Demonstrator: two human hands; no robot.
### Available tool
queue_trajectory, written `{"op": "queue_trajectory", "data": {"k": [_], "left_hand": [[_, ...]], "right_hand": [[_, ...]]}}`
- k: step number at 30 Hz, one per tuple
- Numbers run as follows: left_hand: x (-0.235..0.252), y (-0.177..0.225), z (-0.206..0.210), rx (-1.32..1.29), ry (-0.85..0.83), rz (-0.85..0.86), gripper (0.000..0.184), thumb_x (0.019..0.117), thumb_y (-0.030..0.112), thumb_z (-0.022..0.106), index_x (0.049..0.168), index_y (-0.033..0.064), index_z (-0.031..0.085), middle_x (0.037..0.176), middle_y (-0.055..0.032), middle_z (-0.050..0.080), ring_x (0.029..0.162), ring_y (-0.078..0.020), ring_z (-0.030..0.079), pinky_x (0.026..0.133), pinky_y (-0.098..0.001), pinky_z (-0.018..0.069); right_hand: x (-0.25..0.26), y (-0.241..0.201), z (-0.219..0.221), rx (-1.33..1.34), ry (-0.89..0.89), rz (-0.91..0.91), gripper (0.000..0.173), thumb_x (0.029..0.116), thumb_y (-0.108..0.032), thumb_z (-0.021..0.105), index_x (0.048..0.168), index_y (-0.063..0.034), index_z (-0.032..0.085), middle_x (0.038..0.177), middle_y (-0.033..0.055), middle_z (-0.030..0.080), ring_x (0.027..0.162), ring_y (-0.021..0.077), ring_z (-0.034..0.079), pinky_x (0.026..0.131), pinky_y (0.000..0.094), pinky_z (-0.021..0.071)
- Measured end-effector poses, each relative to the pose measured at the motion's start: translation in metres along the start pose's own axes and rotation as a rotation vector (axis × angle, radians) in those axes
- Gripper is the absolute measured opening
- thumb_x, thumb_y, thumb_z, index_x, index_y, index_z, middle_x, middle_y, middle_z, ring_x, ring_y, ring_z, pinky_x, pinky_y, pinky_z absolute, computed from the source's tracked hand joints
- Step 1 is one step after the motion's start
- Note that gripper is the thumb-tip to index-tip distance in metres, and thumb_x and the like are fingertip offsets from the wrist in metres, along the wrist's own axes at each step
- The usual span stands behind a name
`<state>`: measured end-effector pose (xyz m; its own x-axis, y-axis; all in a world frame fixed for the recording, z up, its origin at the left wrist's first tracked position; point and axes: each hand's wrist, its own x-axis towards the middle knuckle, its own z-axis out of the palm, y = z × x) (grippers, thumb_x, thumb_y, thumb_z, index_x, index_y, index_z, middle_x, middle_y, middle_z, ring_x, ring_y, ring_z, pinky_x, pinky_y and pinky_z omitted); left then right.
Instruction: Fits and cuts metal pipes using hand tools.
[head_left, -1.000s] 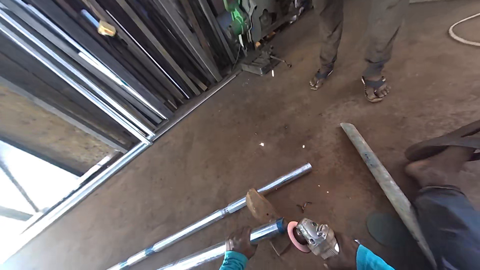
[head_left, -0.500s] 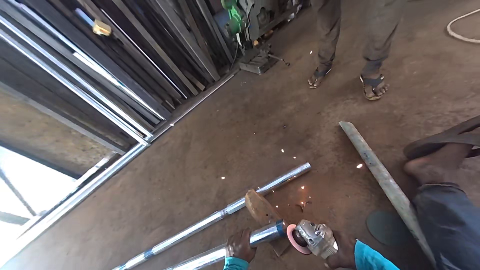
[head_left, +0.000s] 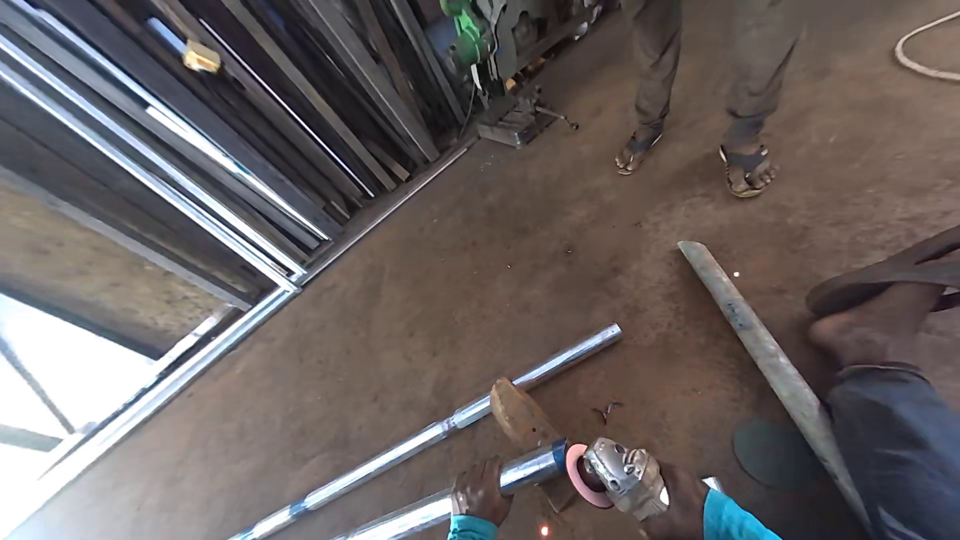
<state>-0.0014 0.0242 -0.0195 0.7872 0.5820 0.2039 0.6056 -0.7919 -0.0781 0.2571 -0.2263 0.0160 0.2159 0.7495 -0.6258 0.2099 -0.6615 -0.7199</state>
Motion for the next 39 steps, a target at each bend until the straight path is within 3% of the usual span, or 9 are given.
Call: {"op": "queue_trajectory", "data": {"k": [6, 17, 20, 24, 28, 33, 39], "left_hand": [[-0.002, -0.003, 0.004, 0.019, 0.020, 0.013, 0.052, 0.0601, 0.041, 0.081, 0.101, 0.0092, 0.079, 0.093, -0.0096, 0.079, 0.084, -0.0304, 0.077, 0.073, -0.0531, 0.0617], [0.002, 0.001, -0.001, -0.003, -0.029, -0.006, 0.053, 0.0588, 0.036, 0.084, 0.104, 0.0079, 0.079, 0.096, -0.0112, 0.079, 0.087, -0.0330, 0.077, 0.077, -0.0547, 0.0612], [0.001, 0.003, -0.007, -0.019, -0.070, -0.024, 0.054, 0.0617, 0.035, 0.085, 0.106, 0.0062, 0.078, 0.100, -0.0134, 0.079, 0.091, -0.0352, 0.076, 0.080, -0.0569, 0.0602], [0.000, 0.003, -0.002, 0.015, 0.027, 0.004, 0.053, 0.0566, 0.036, 0.084, 0.101, 0.0075, 0.079, 0.094, -0.0112, 0.079, 0.085, -0.0325, 0.077, 0.074, -0.0541, 0.0612], [-0.001, 0.005, -0.003, 0.013, 0.000, 0.000, 0.054, 0.0574, 0.035, 0.085, 0.102, 0.0062, 0.079, 0.096, -0.0121, 0.079, 0.086, -0.0335, 0.077, 0.075, -0.0544, 0.0610], [0.001, 0.003, -0.003, -0.005, 0.035, 0.020, 0.054, 0.0539, 0.035, 0.085, 0.100, 0.0063, 0.078, 0.093, -0.0122, 0.079, 0.083, -0.0332, 0.077, 0.072, -0.0539, 0.0609], [-0.001, 0.000, 0.000, -0.012, -0.005, 0.003, 0.054, 0.0579, 0.035, 0.085, 0.104, 0.0065, 0.078, 0.097, -0.0126, 0.079, 0.086, -0.0339, 0.077, 0.075, -0.0553, 0.0608]], "right_hand": [[-0.003, 0.012, 0.000, -0.045, -0.053, -0.002, 0.082, 0.0665, -0.037, 0.090, 0.134, -0.0041, 0.057, 0.120, 0.0176, 0.068, 0.115, 0.0300, 0.066, 0.100, 0.0530, 0.0509], [-0.012, -0.006, 0.013, 0.020, 0.045, -0.038, 0.092, 0.0635, -0.038, 0.091, 0.139, -0.0024, 0.051, 0.122, 0.0178, 0.068, 0.115, 0.0298, 0.066, 0.101, 0.0509, 0.0508], [-0.017, -0.001, 0.011, -0.040, -0.012, -0.029, 0.093, 0.0643, -0.039, 0.091, 0.139, -0.0007, 0.052, 0.124, 0.0208, 0.067, 0.117, 0.0330, 0.065, 0.103, 0.0538, 0.0496], [-0.020, -0.004, 0.007, -0.064, 0.000, 0.030, 0.093, 0.0650, -0.044, 0.089, 0.139, -0.0019, 0.052, 0.122, 0.0204, 0.068, 0.115, 0.0341, 0.066, 0.100, 0.0562, 0.0503], [-0.014, -0.014, 0.015, -0.036, 0.074, 0.035, 0.097, 0.0635, -0.046, 0.089, 0.141, -0.0033, 0.049, 0.121, 0.0185, 0.069, 0.114, 0.0329, 0.067, 0.099, 0.0556, 0.0512], [-0.027, -0.002, 0.013, -0.092, 0.006, 0.002, 0.095, 0.0677, -0.046, 0.089, 0.141, 0.0012, 0.050, 0.122, 0.0238, 0.068, 0.117, 0.0388, 0.065, 0.101, 0.0594, 0.0488], [-0.018, -0.017, 0.013, 0.017, 0.058, 0.001, 0.098, 0.0653, -0.038, 0.090, 0.144, -0.0011, 0.045, 0.124, 0.0193, 0.067, 0.117, 0.0315, 0.065, 0.103, 0.0521, 0.0498]]}}
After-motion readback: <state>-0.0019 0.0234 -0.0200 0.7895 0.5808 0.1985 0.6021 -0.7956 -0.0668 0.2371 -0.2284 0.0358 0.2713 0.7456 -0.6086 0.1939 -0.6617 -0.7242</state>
